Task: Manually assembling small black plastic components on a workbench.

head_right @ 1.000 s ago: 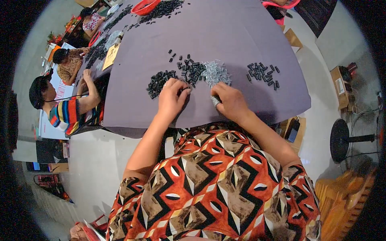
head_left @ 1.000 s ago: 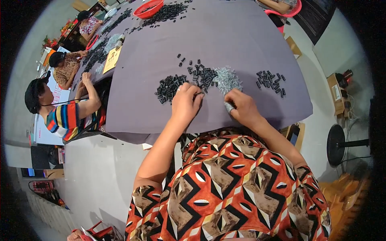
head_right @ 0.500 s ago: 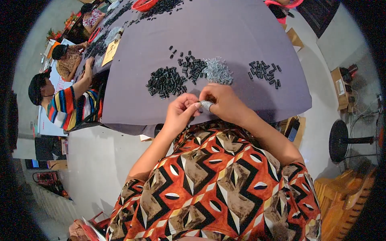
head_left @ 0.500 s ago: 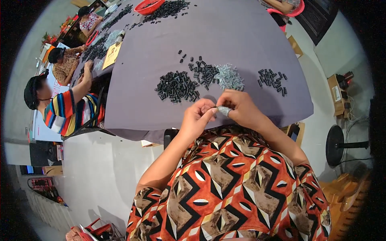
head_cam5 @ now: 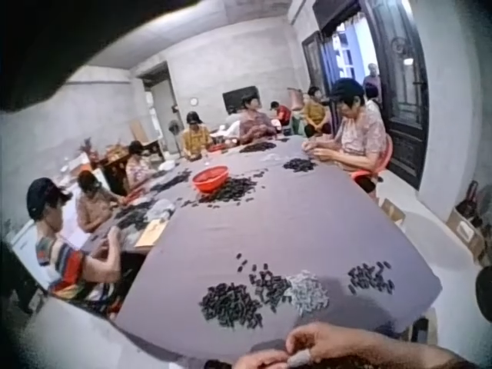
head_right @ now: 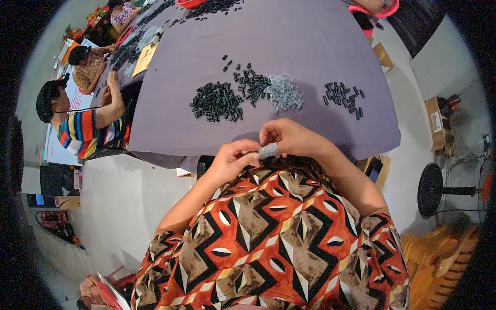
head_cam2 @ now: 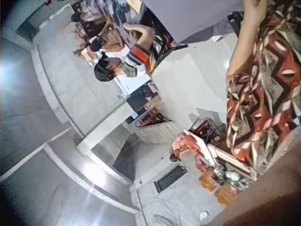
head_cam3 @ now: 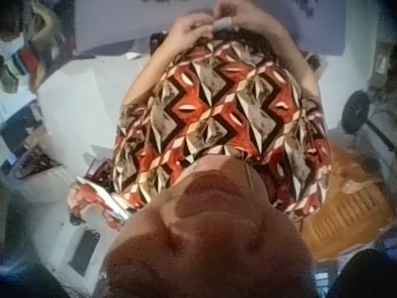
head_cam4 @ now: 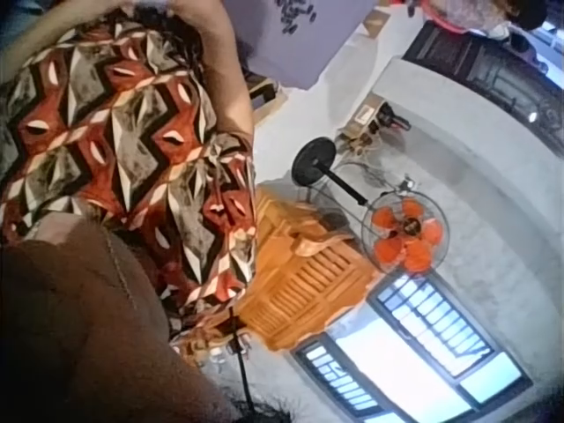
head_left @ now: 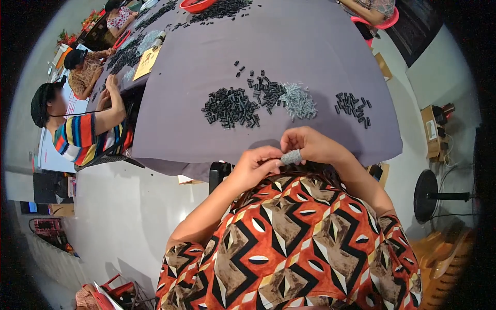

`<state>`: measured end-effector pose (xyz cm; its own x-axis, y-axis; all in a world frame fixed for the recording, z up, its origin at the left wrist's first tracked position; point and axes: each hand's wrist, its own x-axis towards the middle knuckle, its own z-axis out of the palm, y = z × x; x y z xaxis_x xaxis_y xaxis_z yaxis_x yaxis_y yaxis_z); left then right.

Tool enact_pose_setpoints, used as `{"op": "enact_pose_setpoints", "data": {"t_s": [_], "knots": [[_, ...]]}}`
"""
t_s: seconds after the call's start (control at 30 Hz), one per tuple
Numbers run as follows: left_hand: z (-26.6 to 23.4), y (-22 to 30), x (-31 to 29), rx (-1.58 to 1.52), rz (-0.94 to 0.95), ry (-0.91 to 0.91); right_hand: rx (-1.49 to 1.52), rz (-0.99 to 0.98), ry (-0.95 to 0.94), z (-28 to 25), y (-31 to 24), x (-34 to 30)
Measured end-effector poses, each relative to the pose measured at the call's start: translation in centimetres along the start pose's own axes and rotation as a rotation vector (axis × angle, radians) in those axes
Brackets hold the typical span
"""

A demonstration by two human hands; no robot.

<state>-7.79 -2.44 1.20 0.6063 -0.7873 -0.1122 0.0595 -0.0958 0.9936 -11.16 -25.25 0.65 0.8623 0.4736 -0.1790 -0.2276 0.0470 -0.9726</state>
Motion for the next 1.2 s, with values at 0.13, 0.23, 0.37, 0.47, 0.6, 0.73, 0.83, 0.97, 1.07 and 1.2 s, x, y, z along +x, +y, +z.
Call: {"op": "enact_pose_setpoints", "data": {"t_s": [0.13, 0.23, 0.37, 0.47, 0.6, 0.73, 0.83, 0.97, 1.07, 1.2], "knots": [[-1.4, -1.8, 0.8, -0.209, 0.022, 0.214, -0.375, -0.119, 0.305, 0.1, -2.3, 1.6], [-2.4, -2.3, 0.9, -0.232, -0.01, 0.264, -0.834, -0.351, 0.499, -0.6, -2.7, 4.1], [-2.5, -2.3, 1.2, -0.317, -0.043, 0.267, -1.166, -0.301, 0.517, -0.8, -2.7, 6.6], [-2.6, -2.2, 1.3, -0.319, -0.055, 0.234, -1.248, -0.251, 0.501, -0.3, -2.5, 7.1], [-2.6, -2.6, 1.1, -0.327, -0.054, 0.249, -1.169, -0.302, 0.498, -0.3, -1.8, 7.0], [-2.6, -2.8, 1.2, -0.308, -0.041, 0.225, -1.153, -0.317, 0.487, -0.6, -1.5, 6.8], [-2.5, -2.5, 1.2, -0.304, -0.051, 0.222, -1.202, -0.305, 0.477, -0.4, -1.4, 6.1], [-2.4, -2.4, 1.2, -0.284, -0.041, 0.232, -0.927, -0.31, 0.432, 0.6, -1.4, 4.7], [-2.4, -2.3, 1.2, -0.237, -0.028, 0.245, -0.468, -0.211, 0.349, 1.8, -1.5, 3.4], [-2.1, -2.0, 0.8, -0.256, -0.051, 0.223, -0.195, -0.184, 0.301, 2.4, -0.5, 2.4]]}}
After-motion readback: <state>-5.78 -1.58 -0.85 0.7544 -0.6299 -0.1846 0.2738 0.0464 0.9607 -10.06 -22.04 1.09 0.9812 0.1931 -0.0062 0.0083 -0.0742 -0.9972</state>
